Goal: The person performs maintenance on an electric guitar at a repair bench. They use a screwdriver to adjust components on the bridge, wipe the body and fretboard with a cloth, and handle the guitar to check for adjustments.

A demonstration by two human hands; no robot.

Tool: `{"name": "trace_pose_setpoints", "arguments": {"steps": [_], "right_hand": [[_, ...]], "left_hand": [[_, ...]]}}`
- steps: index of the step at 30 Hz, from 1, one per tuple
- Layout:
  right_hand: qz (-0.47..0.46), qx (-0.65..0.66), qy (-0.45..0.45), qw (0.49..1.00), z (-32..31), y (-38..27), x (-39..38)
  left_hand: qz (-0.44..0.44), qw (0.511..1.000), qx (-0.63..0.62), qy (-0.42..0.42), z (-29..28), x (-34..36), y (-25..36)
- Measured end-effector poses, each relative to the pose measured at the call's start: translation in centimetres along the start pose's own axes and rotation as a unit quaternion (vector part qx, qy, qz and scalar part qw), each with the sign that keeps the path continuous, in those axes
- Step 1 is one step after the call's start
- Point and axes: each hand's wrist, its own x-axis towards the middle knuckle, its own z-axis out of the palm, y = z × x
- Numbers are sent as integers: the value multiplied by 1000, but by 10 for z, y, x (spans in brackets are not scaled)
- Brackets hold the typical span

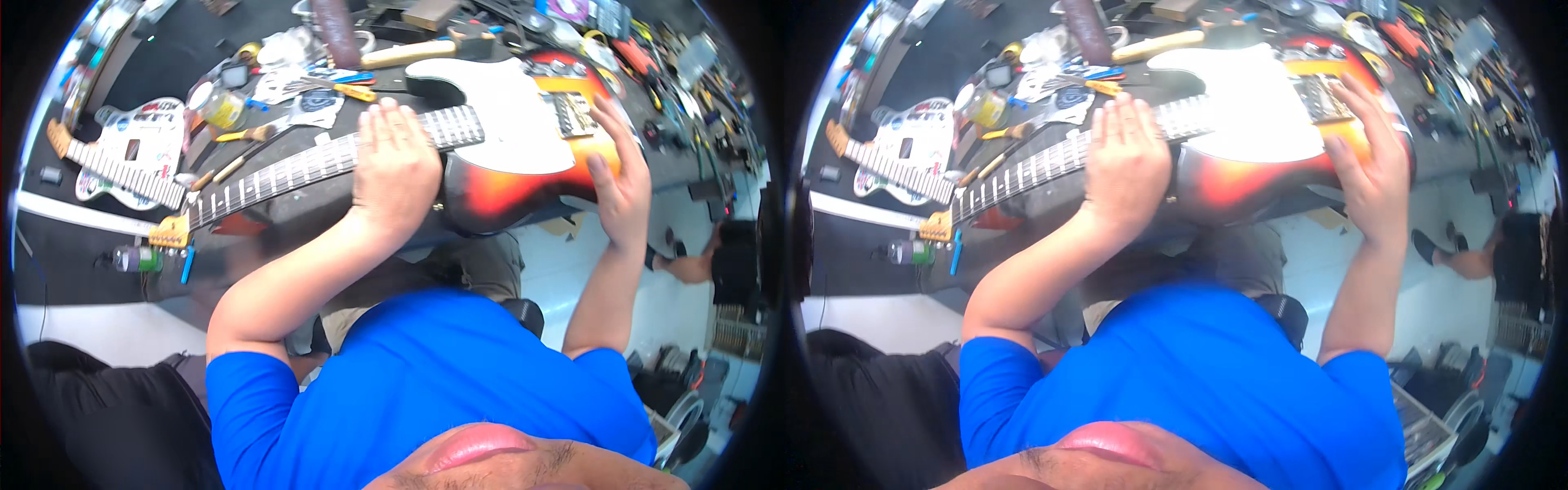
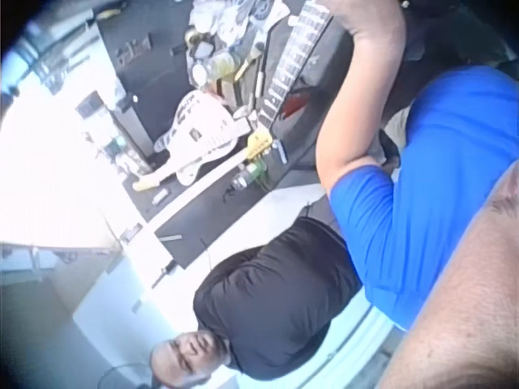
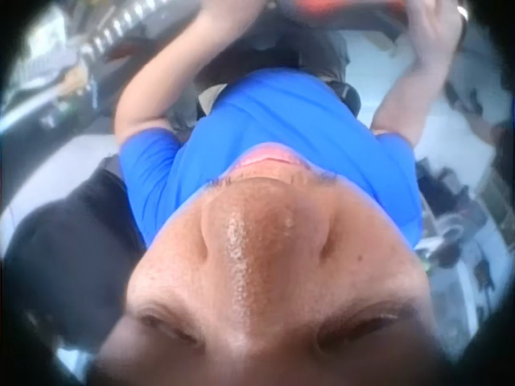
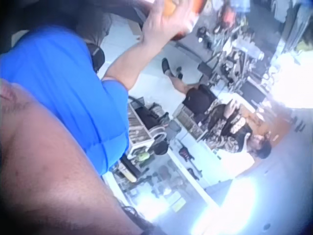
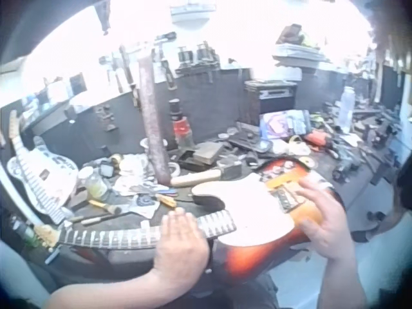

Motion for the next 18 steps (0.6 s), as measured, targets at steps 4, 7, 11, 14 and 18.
{"name": "trace_pose_setpoints", "arguments": {"steps": [4, 7, 11, 14, 18], "right_hand": [[41, -29, -31, 998, -17, -1, -1], [32, -66, -78, 994, -26, -7, 32], [-86, -167, -128, 974, -52, -48, 95], [-92, -173, -108, 975, -72, -86, 112], [-95, -166, -52, 980, -70, -80, 133]], "left_hand": [[35, 999, -22, 21, 3, -4, -11], [22, 999, -28, 24, 4, 1, -10], [42, 998, -28, 40, 6, 10, -16], [21, 996, -70, 51, -10, 5, -27], [-1, 987, -137, 84, 15, -4, -14]]}}
